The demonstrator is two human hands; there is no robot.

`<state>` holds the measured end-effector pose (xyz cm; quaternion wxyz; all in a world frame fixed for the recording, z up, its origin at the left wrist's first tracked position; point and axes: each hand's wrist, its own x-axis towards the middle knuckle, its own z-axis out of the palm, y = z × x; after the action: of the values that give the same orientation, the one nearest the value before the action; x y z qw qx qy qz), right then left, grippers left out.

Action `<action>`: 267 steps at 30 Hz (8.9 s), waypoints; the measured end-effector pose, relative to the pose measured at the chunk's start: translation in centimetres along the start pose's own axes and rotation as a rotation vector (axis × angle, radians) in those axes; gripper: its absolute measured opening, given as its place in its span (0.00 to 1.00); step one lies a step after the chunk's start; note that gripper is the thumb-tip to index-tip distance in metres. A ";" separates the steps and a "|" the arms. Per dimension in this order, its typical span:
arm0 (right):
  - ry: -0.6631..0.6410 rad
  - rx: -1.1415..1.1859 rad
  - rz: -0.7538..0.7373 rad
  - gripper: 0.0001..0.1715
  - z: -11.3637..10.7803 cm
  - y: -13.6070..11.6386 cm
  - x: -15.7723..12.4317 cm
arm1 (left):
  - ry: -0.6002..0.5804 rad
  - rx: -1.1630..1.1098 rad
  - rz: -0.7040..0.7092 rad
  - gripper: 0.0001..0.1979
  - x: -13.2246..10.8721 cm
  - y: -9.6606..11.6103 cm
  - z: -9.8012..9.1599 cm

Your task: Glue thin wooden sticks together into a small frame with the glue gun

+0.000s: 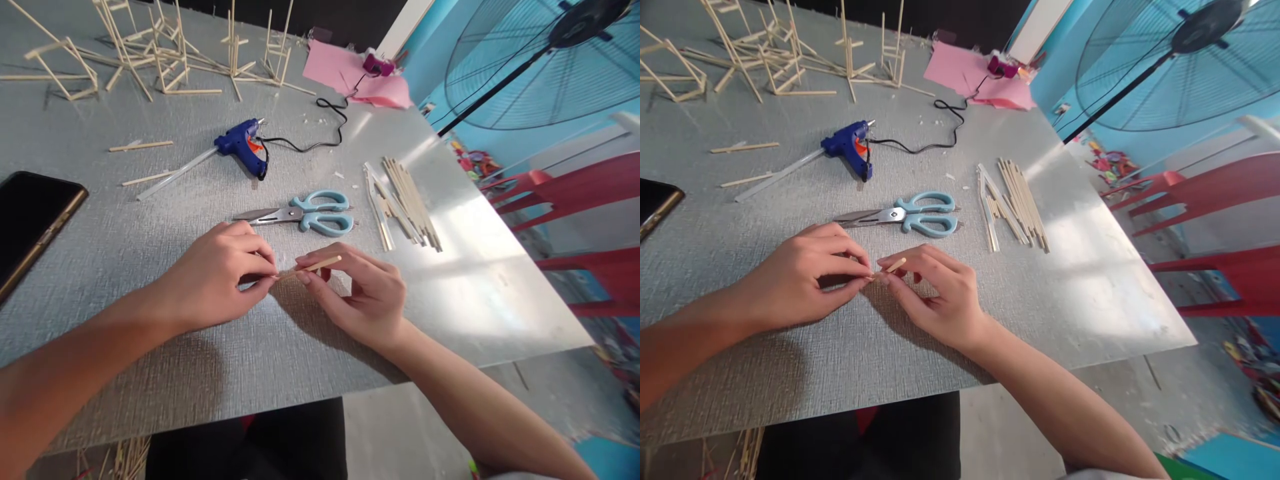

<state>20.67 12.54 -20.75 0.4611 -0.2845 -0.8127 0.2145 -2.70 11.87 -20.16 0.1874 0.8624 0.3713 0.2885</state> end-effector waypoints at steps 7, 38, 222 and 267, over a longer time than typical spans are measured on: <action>-0.016 -0.008 -0.001 0.08 -0.2 -0.1 0.2 | -0.057 -0.065 -0.015 0.09 0.3 -0.8 -0.5; -0.023 0.203 0.196 0.07 0.4 -0.4 -0.9 | -0.040 -0.152 -0.004 0.05 0.2 -0.8 0.0; 0.073 0.637 0.906 0.28 -1.0 1.0 1.6 | 0.283 -0.785 -0.539 0.24 0.5 0.1 0.3; -0.006 0.172 0.215 0.13 0.3 1.5 1.0 | 0.188 0.327 0.309 0.06 -0.3 -0.9 -0.9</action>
<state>20.43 14.25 -21.15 0.4558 -0.3287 -0.7574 0.3326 -3.95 12.31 -20.11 -0.0365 0.8973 0.2924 0.3287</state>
